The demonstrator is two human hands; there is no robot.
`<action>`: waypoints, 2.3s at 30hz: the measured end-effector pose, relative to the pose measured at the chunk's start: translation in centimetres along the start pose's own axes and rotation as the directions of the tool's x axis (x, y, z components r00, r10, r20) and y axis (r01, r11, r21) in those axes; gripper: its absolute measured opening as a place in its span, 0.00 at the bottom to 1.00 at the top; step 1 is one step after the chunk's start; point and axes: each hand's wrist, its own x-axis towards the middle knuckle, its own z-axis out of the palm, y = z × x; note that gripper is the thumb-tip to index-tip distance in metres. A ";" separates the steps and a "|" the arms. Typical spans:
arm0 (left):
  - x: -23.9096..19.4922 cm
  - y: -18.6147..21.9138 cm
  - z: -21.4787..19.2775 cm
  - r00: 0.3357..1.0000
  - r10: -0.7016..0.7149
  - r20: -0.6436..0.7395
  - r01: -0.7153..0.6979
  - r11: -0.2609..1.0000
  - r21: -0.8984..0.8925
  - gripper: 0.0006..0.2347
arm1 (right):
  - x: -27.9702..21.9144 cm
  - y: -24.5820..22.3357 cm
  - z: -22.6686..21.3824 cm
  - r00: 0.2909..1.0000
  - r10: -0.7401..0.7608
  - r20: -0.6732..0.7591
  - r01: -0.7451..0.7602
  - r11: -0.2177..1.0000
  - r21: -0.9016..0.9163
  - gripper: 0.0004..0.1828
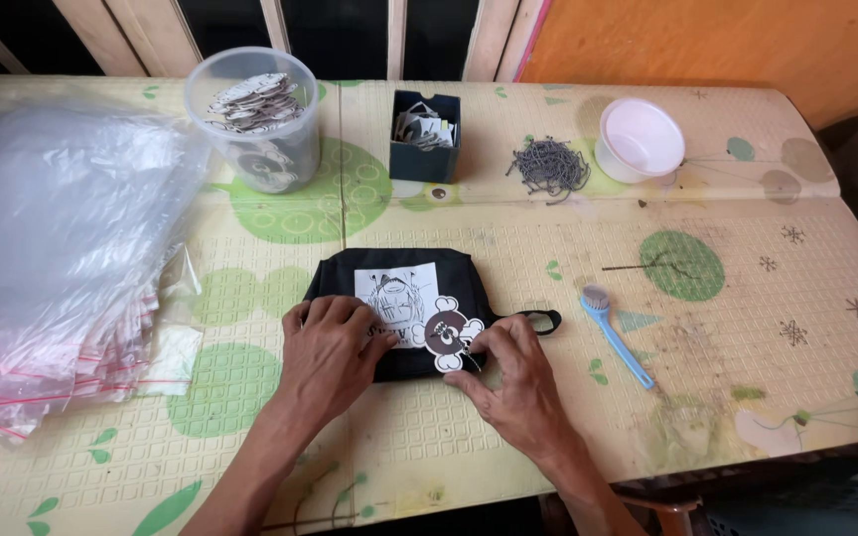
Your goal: The person attaches several small metal charms to a black pouch using a chain and a small tool. After securing the charms, the person places the pouch into a clear plastic zip-lock bag and seals it.
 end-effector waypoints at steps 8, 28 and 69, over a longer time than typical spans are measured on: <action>-0.1 0.0 -0.4 0.971 -0.013 -0.237 -0.027 0.986 -0.163 0.11 | 8.0 -0.2 -3.2 0.997 -0.079 -0.001 0.079 0.994 0.069 0.18; 0.3 0.1 -0.4 0.976 -0.065 -0.207 0.025 0.981 -0.191 0.24 | 33.8 5.7 4.4 0.946 0.138 0.292 0.018 0.880 -0.474 0.06; 0.7 -1.0 -1.2 0.918 -0.396 0.030 0.010 -0.053 -0.999 0.12 | 12.0 -2.7 2.5 0.405 -0.841 -0.358 0.760 0.528 -0.379 0.10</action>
